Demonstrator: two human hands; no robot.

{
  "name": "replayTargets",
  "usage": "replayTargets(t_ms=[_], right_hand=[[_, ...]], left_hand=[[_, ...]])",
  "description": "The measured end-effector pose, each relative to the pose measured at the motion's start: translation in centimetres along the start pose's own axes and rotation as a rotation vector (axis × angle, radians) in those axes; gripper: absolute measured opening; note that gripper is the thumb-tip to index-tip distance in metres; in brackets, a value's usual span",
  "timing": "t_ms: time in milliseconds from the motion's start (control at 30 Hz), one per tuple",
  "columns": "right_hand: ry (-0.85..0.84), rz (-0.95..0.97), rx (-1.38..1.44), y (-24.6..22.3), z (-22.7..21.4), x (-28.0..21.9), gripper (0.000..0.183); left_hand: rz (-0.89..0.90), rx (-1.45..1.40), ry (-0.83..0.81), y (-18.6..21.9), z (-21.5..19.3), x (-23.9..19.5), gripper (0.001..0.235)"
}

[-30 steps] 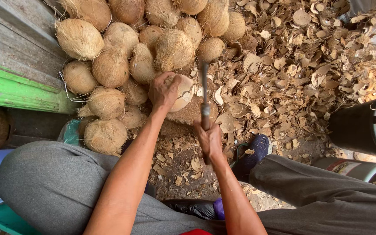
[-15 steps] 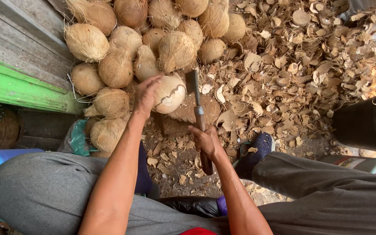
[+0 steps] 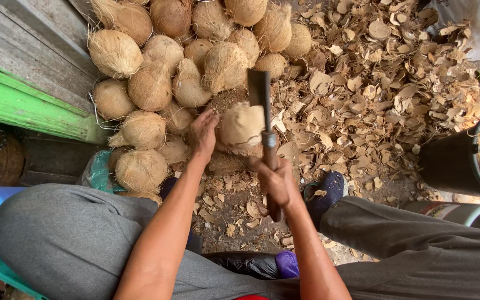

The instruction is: The person sits on the ground and uses a machete to peel the husk off a coconut. They repeatedly strike the coconut against a wooden stump, rotating it to remove the fibrous outer layer. The peeled coconut is not shown being placed anywhere.

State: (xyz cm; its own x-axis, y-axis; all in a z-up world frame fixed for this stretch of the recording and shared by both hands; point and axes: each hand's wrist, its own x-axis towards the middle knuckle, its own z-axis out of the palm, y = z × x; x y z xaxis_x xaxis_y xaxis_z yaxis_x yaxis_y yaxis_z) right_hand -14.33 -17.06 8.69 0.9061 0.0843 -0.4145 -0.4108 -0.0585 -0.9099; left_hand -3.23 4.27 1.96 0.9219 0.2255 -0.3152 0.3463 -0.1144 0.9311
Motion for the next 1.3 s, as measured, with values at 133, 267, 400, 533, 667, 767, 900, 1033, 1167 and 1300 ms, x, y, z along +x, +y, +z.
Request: replayTargets(t_ms=[133, 267, 400, 533, 667, 767, 900, 1033, 1167, 1300], right_hand=[[0.269, 0.142, -0.07, -0.2, -4.5, 0.6, 0.031], [0.329, 0.172, 0.118, 0.9, -5.4, 1.9, 0.021], [0.276, 0.124, 0.182, 1.4, -6.6, 1.1, 0.025], [0.182, 0.122, 0.222, 0.7, -4.5, 0.9, 0.026], [0.184, 0.053, 0.237, -0.5, -4.9, 1.1, 0.022], [0.245, 0.046, 0.368, -0.5, -6.3, 1.3, 0.024], [0.317, 0.15, 0.389, -0.1, -7.2, 1.4, 0.023], [0.287, 0.217, 0.222, 0.5, -5.7, 1.4, 0.016], [0.195, 0.205, 0.13, 1.0, -3.9, 1.8, 0.019], [0.128, 0.286, -0.225, 2.4, -3.5, 2.3, 0.043]], left_hand=[[0.413, 0.299, 0.025, 1.6, 5.4, -1.7, 0.097], [0.572, 0.621, -0.154, 2.1, 9.5, -2.5, 0.089], [0.579, 0.789, -0.101, 0.9, 12.8, -2.1, 0.074], [0.798, 0.815, -0.109, 0.0, 10.3, -1.4, 0.075], [0.926, 1.014, -0.143, 2.1, 9.7, -1.1, 0.098], [0.741, 1.112, -0.308, 4.1, 8.7, -0.3, 0.111], [0.57, 1.191, -0.511, 6.4, 6.5, 1.6, 0.106], [0.525, 0.736, -0.515, 6.5, 4.3, 2.1, 0.089], [0.313, 0.715, -0.177, 5.8, 3.1, 2.2, 0.088], [0.323, 0.599, -0.309, 5.9, 2.4, 2.8, 0.109]])
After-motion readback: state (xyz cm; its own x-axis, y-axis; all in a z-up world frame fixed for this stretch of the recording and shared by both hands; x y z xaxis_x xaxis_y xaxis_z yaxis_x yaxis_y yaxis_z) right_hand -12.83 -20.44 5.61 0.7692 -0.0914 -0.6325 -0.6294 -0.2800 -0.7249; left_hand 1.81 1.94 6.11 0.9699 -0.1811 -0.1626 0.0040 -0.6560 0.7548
